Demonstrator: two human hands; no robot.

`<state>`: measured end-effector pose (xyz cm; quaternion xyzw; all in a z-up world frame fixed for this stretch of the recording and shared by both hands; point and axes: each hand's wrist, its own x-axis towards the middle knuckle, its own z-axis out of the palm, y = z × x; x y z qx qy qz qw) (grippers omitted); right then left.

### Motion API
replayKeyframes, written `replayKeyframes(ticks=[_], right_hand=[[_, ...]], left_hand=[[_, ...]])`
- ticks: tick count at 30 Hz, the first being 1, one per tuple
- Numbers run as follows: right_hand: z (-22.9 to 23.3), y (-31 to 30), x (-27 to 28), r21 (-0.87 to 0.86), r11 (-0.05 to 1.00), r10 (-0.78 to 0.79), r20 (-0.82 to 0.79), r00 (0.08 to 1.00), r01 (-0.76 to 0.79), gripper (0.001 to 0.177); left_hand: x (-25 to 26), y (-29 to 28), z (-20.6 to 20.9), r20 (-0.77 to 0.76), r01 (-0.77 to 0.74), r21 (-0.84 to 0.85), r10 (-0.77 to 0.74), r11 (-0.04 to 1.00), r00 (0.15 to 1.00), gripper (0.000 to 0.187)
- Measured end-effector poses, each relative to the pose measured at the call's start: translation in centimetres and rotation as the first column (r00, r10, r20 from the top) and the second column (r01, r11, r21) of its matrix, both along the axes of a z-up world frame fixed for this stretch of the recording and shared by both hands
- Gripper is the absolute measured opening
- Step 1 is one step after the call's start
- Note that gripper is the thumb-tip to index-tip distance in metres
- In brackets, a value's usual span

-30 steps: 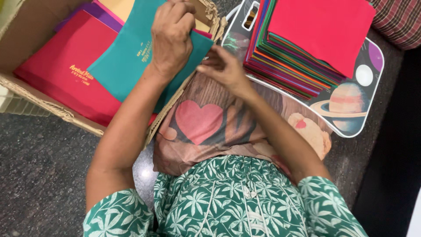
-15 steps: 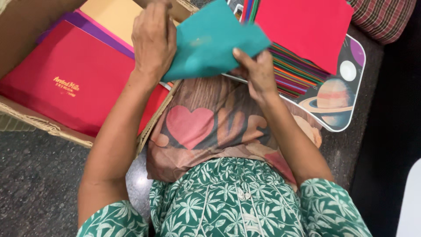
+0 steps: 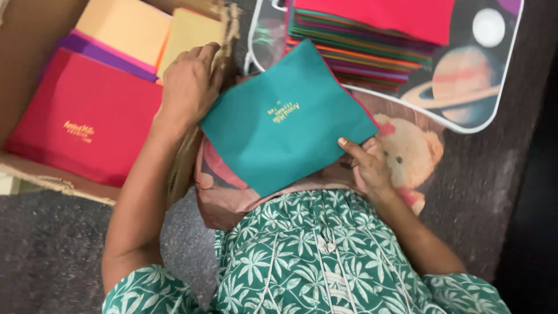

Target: The person repeatedly picks colored sheets of paper from a cardboard box and places them onto a stack on a tray on their lap. They handle the sheets one at a time, alternating between colors and occasionally adjusting the stack.

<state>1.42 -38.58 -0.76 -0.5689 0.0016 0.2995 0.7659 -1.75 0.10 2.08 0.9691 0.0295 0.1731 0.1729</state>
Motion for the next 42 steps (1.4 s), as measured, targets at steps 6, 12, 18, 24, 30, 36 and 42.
replayKeyframes(ticks=[6, 12, 18, 24, 30, 36, 42], right_hand=[[-2.1, -5.4, 3.5, -0.263, 0.964, 0.115, 0.349, 0.930, -0.021, 0.051], [-1.0, -4.7, 5.7, -0.610, 0.783, 0.309, 0.552, 0.775, 0.122, 0.037], [0.0, -3.9, 6.4, -0.676, 0.702, 0.512, 0.698, 0.501, 0.225, 0.041], [-0.4, -5.4, 6.2, -0.738, 0.649, 0.529, 0.612, 0.588, 0.184, 0.041], [-0.3, -6.6, 6.3, -0.628, 0.770, 0.405, 0.618, 0.674, 0.114, 0.034], [-1.6, -6.4, 6.8, -0.478, 0.851, 0.330, 0.809, 0.487, 0.217, 0.023], [-6.2, -5.8, 11.3, -0.397, 0.902, 0.369, 0.506, 0.779, -0.169, 0.041]], left_hand=[[0.3, -5.8, 0.5, -0.084, 0.185, 0.095, -0.178, 0.978, 0.980, 0.037], [1.0, -12.2, -4.1, -0.132, 0.068, 0.050, -0.061, 0.996, 0.989, 0.043], [0.8, -13.7, -6.7, -0.097, -0.062, 0.014, 0.063, 0.998, 0.993, 0.045], [2.2, -14.3, -6.8, -0.057, -0.143, 0.056, 0.146, 0.988, 0.988, 0.046], [2.6, -18.7, -7.6, -0.034, -0.073, 0.034, 0.074, 0.997, 0.997, 0.040], [3.1, -21.8, -8.2, -0.046, -0.062, 0.041, 0.064, 0.997, 0.997, 0.044], [2.7, -22.4, -8.3, -0.016, -0.076, 0.045, 0.076, 0.996, 0.997, 0.044]])
